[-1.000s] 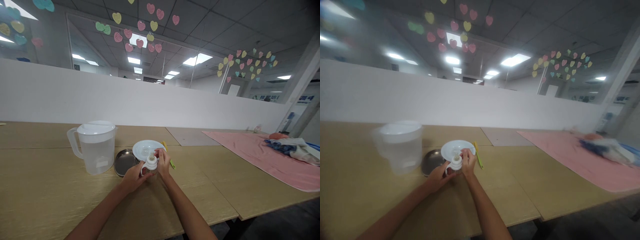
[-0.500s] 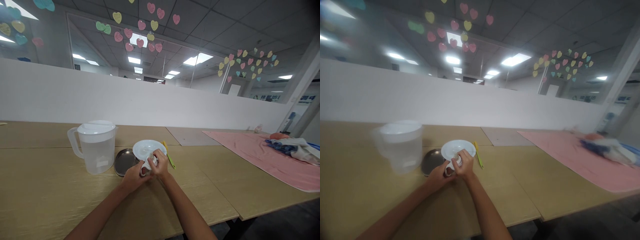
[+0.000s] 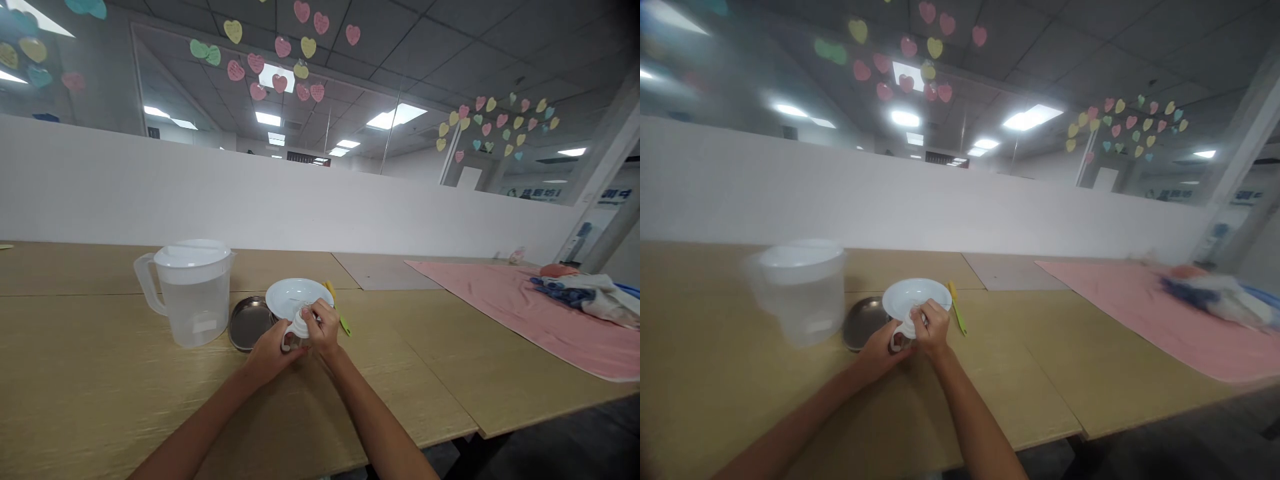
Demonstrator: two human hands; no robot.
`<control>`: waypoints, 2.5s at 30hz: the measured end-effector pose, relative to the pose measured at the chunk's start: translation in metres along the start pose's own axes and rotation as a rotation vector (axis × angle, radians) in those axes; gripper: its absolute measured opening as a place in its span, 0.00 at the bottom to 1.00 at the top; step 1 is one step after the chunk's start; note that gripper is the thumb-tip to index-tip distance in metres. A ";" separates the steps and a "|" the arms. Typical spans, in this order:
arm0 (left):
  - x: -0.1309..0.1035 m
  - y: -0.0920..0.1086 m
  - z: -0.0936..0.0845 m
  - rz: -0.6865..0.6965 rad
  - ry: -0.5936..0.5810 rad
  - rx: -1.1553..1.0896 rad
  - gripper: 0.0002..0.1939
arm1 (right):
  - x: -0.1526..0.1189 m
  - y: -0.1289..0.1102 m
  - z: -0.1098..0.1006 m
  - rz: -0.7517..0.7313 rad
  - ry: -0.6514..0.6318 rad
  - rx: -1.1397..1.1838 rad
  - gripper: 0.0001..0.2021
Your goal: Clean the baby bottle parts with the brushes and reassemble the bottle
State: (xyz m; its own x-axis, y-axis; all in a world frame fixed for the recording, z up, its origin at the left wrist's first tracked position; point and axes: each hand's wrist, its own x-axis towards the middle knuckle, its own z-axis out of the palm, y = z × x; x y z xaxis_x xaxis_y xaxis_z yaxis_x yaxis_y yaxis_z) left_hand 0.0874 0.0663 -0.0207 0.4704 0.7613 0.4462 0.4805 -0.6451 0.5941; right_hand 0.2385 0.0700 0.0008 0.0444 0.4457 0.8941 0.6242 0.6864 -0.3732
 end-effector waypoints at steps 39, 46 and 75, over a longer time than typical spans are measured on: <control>0.004 0.005 -0.016 -0.019 -0.206 -0.180 0.23 | -0.001 0.035 -0.016 0.096 0.027 -0.003 0.22; 0.003 0.007 -0.016 -0.032 -0.207 -0.182 0.22 | -0.004 0.023 -0.011 -0.222 0.003 -0.035 0.23; 0.002 0.007 -0.014 -0.024 -0.179 -0.124 0.25 | 0.004 0.020 -0.002 0.144 0.218 -0.036 0.23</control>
State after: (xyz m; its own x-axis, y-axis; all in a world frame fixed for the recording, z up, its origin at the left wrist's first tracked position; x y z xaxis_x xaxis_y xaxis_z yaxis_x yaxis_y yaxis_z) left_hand 0.0807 0.0644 -0.0063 0.5890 0.7455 0.3120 0.4038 -0.6059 0.6855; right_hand 0.2527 0.0841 -0.0026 0.2996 0.4004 0.8660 0.6264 0.6021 -0.4951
